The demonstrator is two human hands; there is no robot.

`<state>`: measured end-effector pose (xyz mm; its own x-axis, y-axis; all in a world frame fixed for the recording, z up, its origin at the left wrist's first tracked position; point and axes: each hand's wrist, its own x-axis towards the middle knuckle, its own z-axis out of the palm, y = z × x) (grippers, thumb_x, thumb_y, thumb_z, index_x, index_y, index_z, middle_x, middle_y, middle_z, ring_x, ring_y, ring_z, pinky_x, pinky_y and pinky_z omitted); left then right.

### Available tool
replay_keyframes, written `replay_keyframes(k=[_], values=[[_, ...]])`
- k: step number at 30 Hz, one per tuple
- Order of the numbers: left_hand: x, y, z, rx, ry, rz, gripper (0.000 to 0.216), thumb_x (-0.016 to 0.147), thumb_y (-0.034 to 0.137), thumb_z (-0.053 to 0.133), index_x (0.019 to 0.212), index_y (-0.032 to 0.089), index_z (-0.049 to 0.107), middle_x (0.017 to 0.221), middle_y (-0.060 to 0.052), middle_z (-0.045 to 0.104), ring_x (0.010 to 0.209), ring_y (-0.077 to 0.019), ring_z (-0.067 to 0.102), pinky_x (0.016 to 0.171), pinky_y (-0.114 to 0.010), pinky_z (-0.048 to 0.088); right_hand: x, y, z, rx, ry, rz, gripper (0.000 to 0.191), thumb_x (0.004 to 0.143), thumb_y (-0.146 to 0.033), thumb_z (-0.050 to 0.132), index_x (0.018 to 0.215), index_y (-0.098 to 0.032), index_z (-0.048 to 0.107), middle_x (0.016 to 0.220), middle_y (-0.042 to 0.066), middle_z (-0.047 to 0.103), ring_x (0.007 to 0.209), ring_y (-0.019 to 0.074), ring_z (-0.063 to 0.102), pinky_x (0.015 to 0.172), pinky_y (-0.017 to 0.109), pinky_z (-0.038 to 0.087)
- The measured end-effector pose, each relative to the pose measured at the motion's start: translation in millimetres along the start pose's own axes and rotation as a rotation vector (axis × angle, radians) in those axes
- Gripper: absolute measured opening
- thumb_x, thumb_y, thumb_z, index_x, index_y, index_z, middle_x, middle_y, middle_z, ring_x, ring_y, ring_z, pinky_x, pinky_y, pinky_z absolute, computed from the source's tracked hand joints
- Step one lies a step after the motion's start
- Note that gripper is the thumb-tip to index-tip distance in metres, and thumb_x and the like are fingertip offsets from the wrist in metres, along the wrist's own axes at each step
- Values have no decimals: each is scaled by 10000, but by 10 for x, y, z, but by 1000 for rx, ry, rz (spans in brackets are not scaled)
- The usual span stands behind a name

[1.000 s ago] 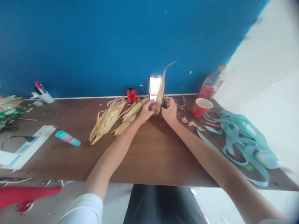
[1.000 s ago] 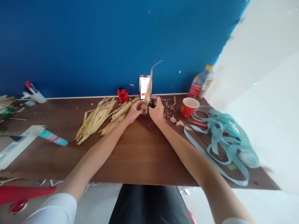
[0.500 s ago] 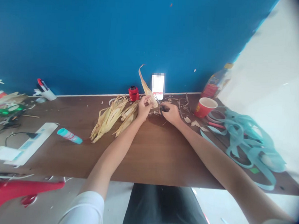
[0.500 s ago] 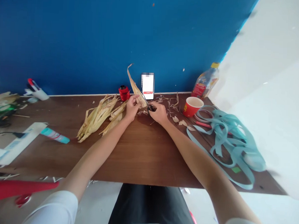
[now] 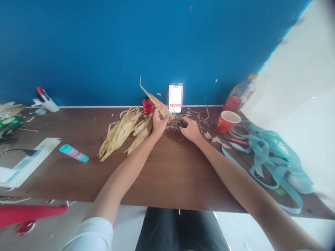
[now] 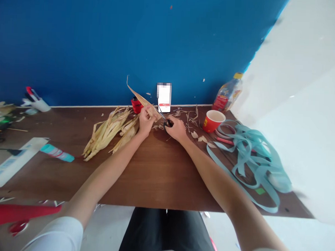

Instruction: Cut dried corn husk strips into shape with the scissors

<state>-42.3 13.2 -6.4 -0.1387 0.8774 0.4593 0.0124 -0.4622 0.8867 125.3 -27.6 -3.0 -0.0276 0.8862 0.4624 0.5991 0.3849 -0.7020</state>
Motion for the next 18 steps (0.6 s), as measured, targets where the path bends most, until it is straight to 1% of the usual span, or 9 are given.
replay_keyframes(k=[3, 5, 9, 13, 18], values=[[17, -23, -15, 6, 39, 20, 579, 791, 337, 716, 1307, 213, 486, 1335, -127, 574, 1165, -253, 609, 992, -369, 503, 3, -9, -12, -23, -15, 13, 283, 695, -266, 677, 969, -223, 735, 816, 11, 734, 730, 197, 640, 686, 293, 483], [38, -55, -33, 3, 72, 19, 603, 791, 346, 713, 1322, 213, 461, 1331, -129, 573, 1179, -251, 605, 1004, -369, 498, 2, -17, -18, -43, -46, 5, 258, 695, -283, 686, 940, -223, 740, 812, 11, 728, 737, 196, 631, 664, 282, 463], [78, -128, -62, -37, 139, 5, 622, 793, 310, 692, 1338, 213, 408, 1337, -135, 567, 1184, -233, 607, 1019, -370, 498, -1, -37, -20, -108, -109, -15, 209, 711, -328, 689, 882, -220, 743, 714, -1, 680, 662, 170, 580, 602, 264, 399], [87, -146, -48, -64, 113, -1, 623, 782, 259, 680, 1334, 213, 394, 1339, -139, 573, 1186, -224, 613, 1019, -370, 502, 2, -39, -18, -90, -116, -3, 225, 703, -345, 704, 880, -212, 745, 673, -12, 654, 635, 156, 556, 588, 259, 376], [59, -76, -21, -62, 76, -25, 608, 757, 207, 673, 1312, 212, 426, 1308, -127, 599, 1168, -229, 623, 993, -369, 514, 13, -5, -11, -18, -138, -21, 259, 711, -351, 708, 919, -203, 747, 691, -11, 672, 638, 156, 565, 598, 259, 388]])
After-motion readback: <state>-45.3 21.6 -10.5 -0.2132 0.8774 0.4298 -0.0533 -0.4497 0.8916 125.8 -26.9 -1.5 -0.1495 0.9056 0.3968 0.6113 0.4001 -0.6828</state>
